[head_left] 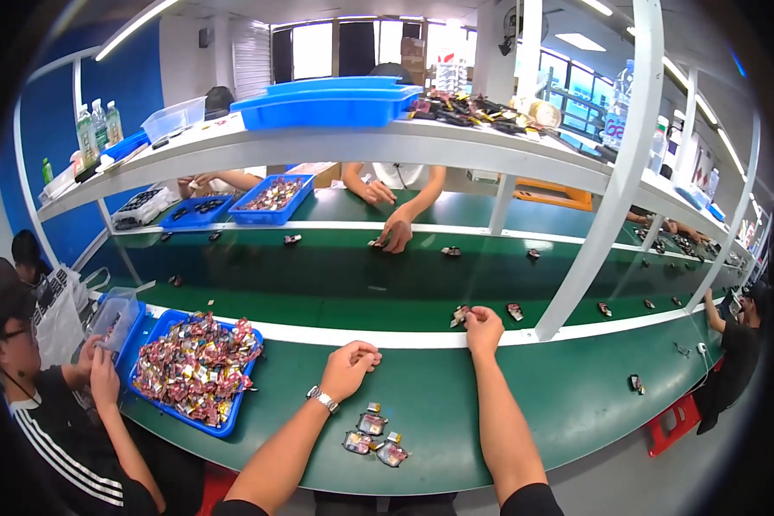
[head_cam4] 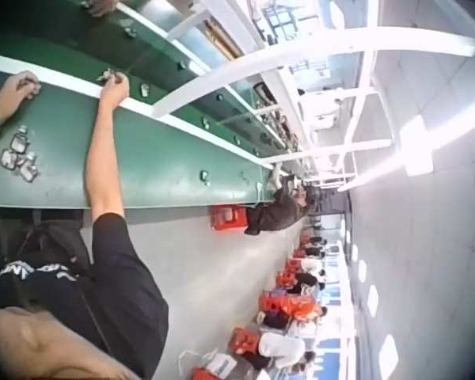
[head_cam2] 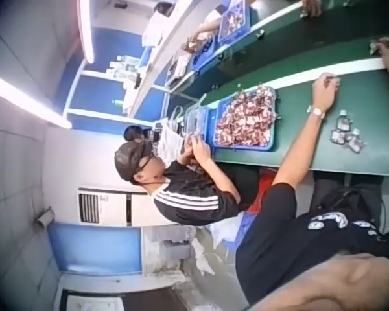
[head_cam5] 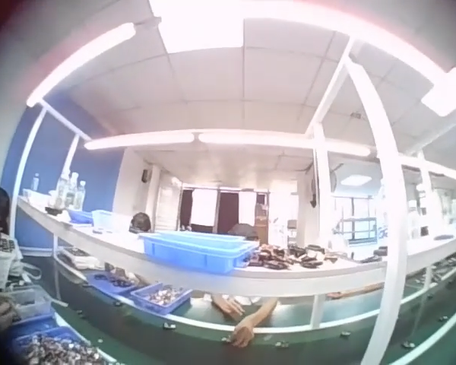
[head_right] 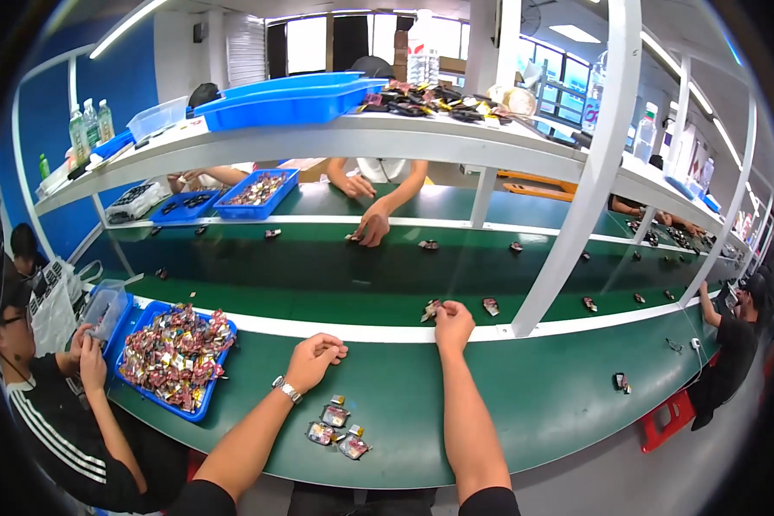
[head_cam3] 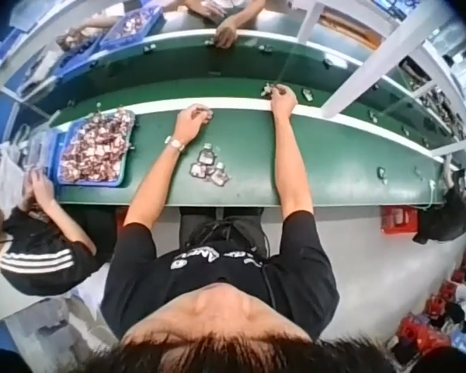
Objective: Sorting and assembling small electronic components on a conveyor belt in a factory setting.
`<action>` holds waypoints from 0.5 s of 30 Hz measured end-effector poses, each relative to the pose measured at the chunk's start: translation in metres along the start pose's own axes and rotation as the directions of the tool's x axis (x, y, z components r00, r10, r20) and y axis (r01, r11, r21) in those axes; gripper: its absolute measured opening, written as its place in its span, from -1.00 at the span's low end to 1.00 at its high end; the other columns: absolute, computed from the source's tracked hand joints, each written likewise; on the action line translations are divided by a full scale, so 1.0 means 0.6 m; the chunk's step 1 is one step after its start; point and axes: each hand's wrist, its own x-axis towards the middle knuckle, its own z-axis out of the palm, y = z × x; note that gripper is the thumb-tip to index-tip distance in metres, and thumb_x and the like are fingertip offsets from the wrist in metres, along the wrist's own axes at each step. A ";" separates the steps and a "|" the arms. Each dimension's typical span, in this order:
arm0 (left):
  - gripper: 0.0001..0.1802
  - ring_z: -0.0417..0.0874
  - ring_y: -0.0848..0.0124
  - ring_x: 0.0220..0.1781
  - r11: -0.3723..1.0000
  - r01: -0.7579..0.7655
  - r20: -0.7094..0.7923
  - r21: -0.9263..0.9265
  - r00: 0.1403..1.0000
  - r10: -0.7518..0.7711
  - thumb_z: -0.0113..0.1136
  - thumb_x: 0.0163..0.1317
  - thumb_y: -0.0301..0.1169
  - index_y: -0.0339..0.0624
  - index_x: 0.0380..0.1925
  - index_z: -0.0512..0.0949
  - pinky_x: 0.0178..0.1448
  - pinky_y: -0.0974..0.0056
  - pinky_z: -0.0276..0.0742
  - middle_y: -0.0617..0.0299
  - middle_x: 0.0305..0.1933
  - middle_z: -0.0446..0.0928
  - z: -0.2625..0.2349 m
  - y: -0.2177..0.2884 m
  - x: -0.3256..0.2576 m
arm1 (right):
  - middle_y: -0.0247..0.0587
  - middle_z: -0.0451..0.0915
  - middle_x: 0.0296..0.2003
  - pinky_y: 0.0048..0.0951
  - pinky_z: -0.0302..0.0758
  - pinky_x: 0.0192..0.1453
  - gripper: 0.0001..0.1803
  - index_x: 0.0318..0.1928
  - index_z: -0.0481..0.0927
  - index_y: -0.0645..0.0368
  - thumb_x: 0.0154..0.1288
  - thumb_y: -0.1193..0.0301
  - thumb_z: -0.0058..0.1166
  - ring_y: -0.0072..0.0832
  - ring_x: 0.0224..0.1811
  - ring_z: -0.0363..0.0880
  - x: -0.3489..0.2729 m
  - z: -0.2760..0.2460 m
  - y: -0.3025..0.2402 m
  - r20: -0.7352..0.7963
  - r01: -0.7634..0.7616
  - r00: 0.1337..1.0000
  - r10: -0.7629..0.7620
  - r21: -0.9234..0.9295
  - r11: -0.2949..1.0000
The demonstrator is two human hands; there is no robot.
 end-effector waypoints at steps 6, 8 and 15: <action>-0.85 0.68 0.41 -0.15 0.997 -0.001 0.006 -0.076 1.000 0.001 0.04 0.34 -0.53 -0.35 -0.17 0.54 -0.08 0.34 0.64 0.10 -0.17 0.65 -0.021 0.004 -0.002 | 0.02 0.55 -0.10 -0.24 0.49 0.00 -0.69 -0.06 0.59 0.22 0.13 0.56 0.10 -0.09 -0.05 0.53 -0.033 0.005 -0.029 -0.081 0.351 0.884 -0.460 -0.534 0.769; -0.85 0.67 0.36 -0.11 0.997 0.025 0.001 -0.074 1.000 -0.025 0.03 0.35 -0.53 -0.35 -0.16 0.52 -0.06 0.30 0.64 0.06 -0.14 0.62 -0.024 0.002 -0.003 | -0.01 0.56 -0.14 -0.27 0.51 -0.05 -0.71 -0.08 0.60 0.21 0.15 0.56 0.08 -0.12 -0.13 0.54 -0.068 -0.005 -0.063 0.082 0.473 0.877 -0.474 -0.330 0.817; -0.85 0.67 0.40 -0.15 0.996 0.028 0.031 -0.086 0.999 -0.026 0.04 0.34 -0.52 -0.33 -0.16 0.53 -0.12 0.34 0.63 0.09 -0.17 0.63 -0.031 -0.002 -0.003 | -0.22 0.59 -0.05 -0.37 0.50 0.03 -0.75 -0.12 0.66 0.14 0.14 0.45 0.21 -0.38 -0.04 0.54 -0.270 -0.049 -0.197 0.874 0.463 0.292 -0.388 0.226 0.857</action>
